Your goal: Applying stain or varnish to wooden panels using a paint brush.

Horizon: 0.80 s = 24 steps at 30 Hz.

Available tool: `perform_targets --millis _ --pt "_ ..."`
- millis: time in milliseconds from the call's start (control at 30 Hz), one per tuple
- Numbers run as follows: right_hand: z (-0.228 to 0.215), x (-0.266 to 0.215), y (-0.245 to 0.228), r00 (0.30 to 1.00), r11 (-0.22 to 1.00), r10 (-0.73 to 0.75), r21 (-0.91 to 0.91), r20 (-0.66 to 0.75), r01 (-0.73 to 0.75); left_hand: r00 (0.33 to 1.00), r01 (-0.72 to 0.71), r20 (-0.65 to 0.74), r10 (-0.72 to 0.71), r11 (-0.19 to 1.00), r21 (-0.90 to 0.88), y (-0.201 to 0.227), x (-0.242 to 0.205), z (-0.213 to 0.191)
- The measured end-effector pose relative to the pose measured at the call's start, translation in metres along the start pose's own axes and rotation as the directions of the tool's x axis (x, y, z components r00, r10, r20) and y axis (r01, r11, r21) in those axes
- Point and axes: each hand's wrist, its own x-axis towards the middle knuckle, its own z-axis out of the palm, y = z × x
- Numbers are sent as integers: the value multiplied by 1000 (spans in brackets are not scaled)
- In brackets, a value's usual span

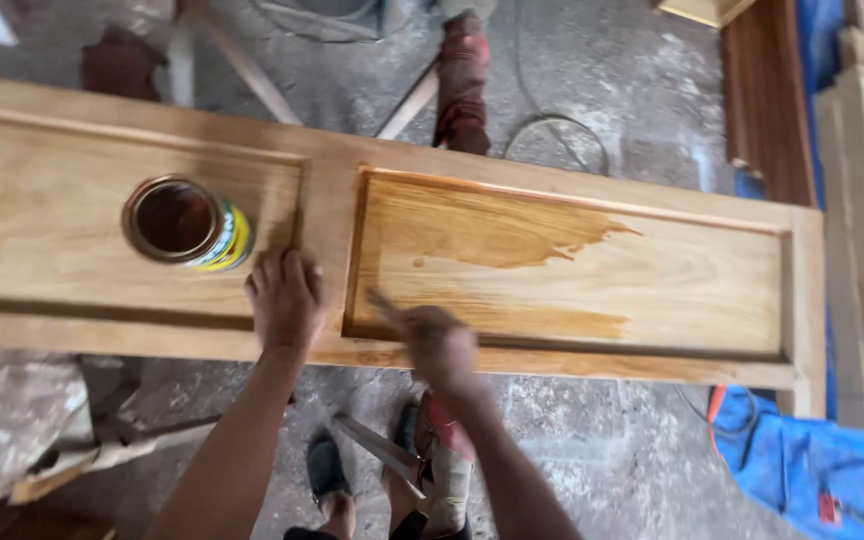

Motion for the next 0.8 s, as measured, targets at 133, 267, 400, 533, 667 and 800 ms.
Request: perform_targets --millis 133,267,400,533,667,800 --pt "-178 -43 228 991 986 130 96 38 -134 1000 11 26 -12 999 49 1 2 3" --pt "-271 -17 144 866 778 499 -425 -29 -462 999 15 31 -18 996 85 4 -4 -5" --pt "-175 19 60 940 992 116 14 320 -127 1000 11 7 -11 994 105 2 -4 0" --pt "-161 4 48 833 989 146 -78 533 -123 1000 -12 14 11 996 83 1 -6 -4" --pt "-306 -33 196 801 856 505 -306 323 -417 1000 -16 -2 16 996 88 2 -3 0" --pt "-382 -43 245 877 866 417 -398 237 -304 997 -65 34 62 994 83 -8 -5 4"
